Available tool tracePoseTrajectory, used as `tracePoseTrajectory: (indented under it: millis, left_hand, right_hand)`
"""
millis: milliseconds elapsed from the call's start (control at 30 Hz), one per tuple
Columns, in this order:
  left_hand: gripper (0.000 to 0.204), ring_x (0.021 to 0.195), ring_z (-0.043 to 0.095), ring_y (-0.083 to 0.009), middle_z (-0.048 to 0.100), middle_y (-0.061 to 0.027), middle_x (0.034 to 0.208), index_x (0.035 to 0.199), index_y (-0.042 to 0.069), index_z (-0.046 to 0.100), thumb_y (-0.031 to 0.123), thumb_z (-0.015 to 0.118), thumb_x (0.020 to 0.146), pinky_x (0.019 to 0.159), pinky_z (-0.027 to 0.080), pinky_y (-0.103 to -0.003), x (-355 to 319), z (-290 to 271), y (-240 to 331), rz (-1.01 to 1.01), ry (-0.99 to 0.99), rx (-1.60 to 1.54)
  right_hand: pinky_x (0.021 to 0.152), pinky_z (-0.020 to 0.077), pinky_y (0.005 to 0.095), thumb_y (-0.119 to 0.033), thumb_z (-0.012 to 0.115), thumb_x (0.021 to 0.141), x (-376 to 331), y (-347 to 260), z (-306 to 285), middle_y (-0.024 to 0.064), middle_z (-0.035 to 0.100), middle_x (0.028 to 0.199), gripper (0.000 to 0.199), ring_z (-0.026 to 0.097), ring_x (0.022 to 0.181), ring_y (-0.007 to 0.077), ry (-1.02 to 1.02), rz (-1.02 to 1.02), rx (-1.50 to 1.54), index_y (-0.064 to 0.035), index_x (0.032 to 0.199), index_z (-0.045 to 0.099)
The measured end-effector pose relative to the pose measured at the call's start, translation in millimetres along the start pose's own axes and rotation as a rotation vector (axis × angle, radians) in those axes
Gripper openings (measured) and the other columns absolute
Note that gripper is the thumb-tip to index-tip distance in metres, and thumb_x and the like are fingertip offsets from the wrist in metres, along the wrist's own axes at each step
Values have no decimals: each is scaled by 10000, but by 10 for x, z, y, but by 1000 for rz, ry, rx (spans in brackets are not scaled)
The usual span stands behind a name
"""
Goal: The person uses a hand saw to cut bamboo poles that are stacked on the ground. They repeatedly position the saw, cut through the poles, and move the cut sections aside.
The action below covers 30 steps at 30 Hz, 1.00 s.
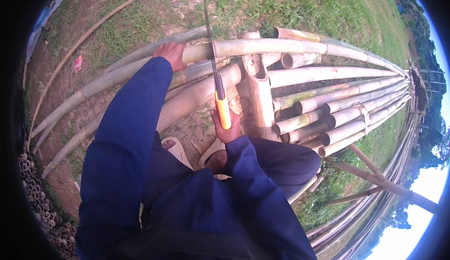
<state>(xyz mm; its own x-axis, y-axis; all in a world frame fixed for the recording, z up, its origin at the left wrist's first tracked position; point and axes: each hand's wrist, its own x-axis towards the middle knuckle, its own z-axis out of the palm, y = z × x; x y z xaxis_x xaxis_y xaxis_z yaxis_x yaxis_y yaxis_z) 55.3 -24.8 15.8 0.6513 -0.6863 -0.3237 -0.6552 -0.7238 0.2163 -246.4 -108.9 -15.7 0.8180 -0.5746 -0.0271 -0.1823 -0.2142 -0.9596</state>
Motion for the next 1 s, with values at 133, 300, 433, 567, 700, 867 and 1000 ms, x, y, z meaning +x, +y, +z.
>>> tracePoseTrajectory:
  millis: [133,300,433,567,700,867,1000]
  left_hand:
    - [510,1116,683,-374,730,-203,1111,1193,58,696,269,820,746,995,517,-489,-64,18,-80,-8,27,11]
    - [548,1130,680,-369,732,-198,1117,1226,47,680,280,829,752,1009,508,-498,-3,8,-48,6,-7,-18]
    - [578,1133,684,-366,736,-195,1117,1259,43,658,273,832,758,1015,503,-506,-40,13,10,20,9,0]
    - [556,1109,695,-368,738,-199,1107,1252,47,658,256,824,765,1008,509,-502,-103,22,-71,-24,45,14]
    - [526,1095,698,-371,737,-202,1094,1232,44,660,250,812,773,1006,511,-496,-74,21,-32,-19,5,-14]
    - [529,1107,692,-369,733,-199,1103,1232,48,658,248,814,768,1000,516,-485,-47,59,-29,-11,2,-10]
    - [511,1123,687,-364,734,-193,1119,1225,51,661,237,805,771,1001,512,-489,-46,19,47,9,47,-24]
  right_hand:
    - [760,522,291,-22,710,944,-980,-39,-292,53,704,870,185,658,823,132,-6,137,88,55,1111,689]
    - [828,537,289,-45,702,958,-995,-162,-300,83,734,962,237,687,897,135,33,99,-47,52,1173,690]
    - [627,477,295,-90,729,960,57,-238,27,45,651,765,139,565,682,101,15,-19,-25,32,981,668]
    - [665,500,290,-69,736,944,-454,-681,-292,62,670,799,165,594,715,107,-28,187,-3,50,1046,685]
    - [847,551,305,-28,694,929,-1509,-989,-803,127,746,974,304,715,892,165,-45,176,-140,46,1224,691]
    - [646,506,302,-72,734,925,-172,-845,-406,94,700,775,152,612,688,120,-1,235,8,53,1007,704]
    - [564,449,343,-112,747,925,418,-725,-31,66,610,654,181,534,592,120,42,36,-92,31,865,655]
